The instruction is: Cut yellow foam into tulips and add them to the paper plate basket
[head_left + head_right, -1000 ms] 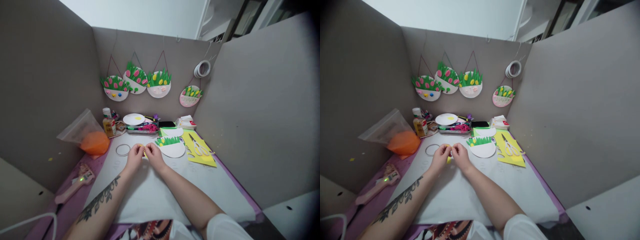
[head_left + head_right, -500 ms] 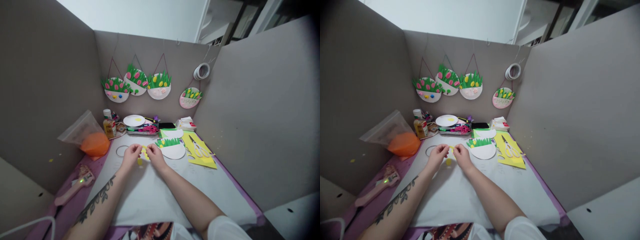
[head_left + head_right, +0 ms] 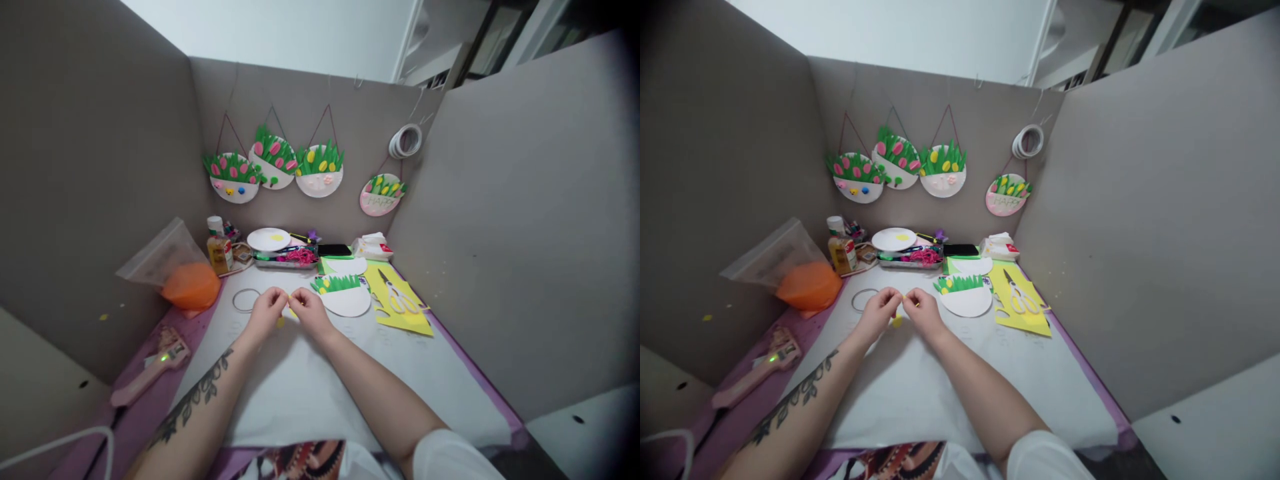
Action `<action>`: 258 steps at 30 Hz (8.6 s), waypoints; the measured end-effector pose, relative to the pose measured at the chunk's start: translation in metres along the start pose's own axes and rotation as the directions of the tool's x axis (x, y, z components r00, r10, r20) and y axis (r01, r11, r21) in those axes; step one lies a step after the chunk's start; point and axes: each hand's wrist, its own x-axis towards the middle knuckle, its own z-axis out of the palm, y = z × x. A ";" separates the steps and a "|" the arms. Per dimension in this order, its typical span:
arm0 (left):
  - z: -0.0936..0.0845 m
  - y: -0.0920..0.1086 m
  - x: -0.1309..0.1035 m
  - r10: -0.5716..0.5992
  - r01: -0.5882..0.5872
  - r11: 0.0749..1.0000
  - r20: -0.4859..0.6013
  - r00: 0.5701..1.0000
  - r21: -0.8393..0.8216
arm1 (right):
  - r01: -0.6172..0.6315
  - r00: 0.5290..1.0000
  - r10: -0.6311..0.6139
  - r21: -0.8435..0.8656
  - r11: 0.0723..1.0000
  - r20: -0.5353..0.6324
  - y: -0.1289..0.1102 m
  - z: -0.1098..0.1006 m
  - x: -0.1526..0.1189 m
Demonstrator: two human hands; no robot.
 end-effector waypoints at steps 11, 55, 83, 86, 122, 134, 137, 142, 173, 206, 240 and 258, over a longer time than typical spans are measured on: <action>-0.016 -0.008 0.011 -0.032 0.032 0.999 -0.025 0.999 0.001 | -0.045 0.999 0.047 0.115 0.992 -0.009 0.001 -0.003 0.004; -0.034 -0.015 0.017 0.017 -0.128 0.866 0.228 0.974 0.483 | -0.223 0.971 0.193 0.249 0.943 0.139 0.029 -0.003 0.010; -0.030 -0.040 -0.002 -0.163 -0.095 0.735 0.311 0.936 0.671 | -0.115 0.979 0.185 -0.506 0.855 0.091 0.051 0.024 -0.001; -0.029 -0.040 -0.003 -0.159 -0.085 0.737 0.294 0.942 0.671 | -0.116 0.983 0.173 -0.538 0.835 0.055 0.053 0.025 -0.002; -0.018 -0.036 -0.011 -0.124 -0.043 0.604 0.147 0.981 0.796 | 0.102 0.959 0.081 -0.594 0.798 0.273 0.039 0.014 -0.002; -0.018 -0.034 -0.014 -0.128 -0.044 0.617 0.155 0.979 0.786 | 0.059 0.974 0.084 -0.587 0.807 0.212 0.042 0.013 -0.001; -0.018 -0.033 -0.014 -0.137 -0.031 0.619 0.147 0.980 0.785 | 0.013 0.977 0.115 -0.585 0.811 0.180 0.042 0.012 0.000; -0.018 -0.035 -0.013 -0.107 -0.070 0.621 0.173 0.979 0.780 | -0.006 0.979 0.118 -0.553 0.833 0.168 0.044 0.012 0.001; -0.018 -0.027 -0.012 -0.173 -0.041 0.638 0.194 0.966 0.769 | -0.596 0.802 0.579 0.259 0.760 0.146 0.021 0.004 0.003; -0.018 -0.034 -0.012 -0.114 -0.059 0.677 0.183 0.977 0.734 | 0.258 0.890 -0.004 -0.497 0.829 0.456 0.028 -0.005 0.000; -0.024 -0.038 -0.008 -0.138 -0.047 0.714 0.207 0.969 0.698 | 0.332 0.770 0.106 -0.537 0.775 0.629 0.028 -0.015 0.003; -0.024 -0.035 -0.007 -0.168 -0.018 0.705 0.192 0.967 0.709 | 0.432 0.704 0.056 -0.489 0.758 0.708 0.020 -0.019 0.002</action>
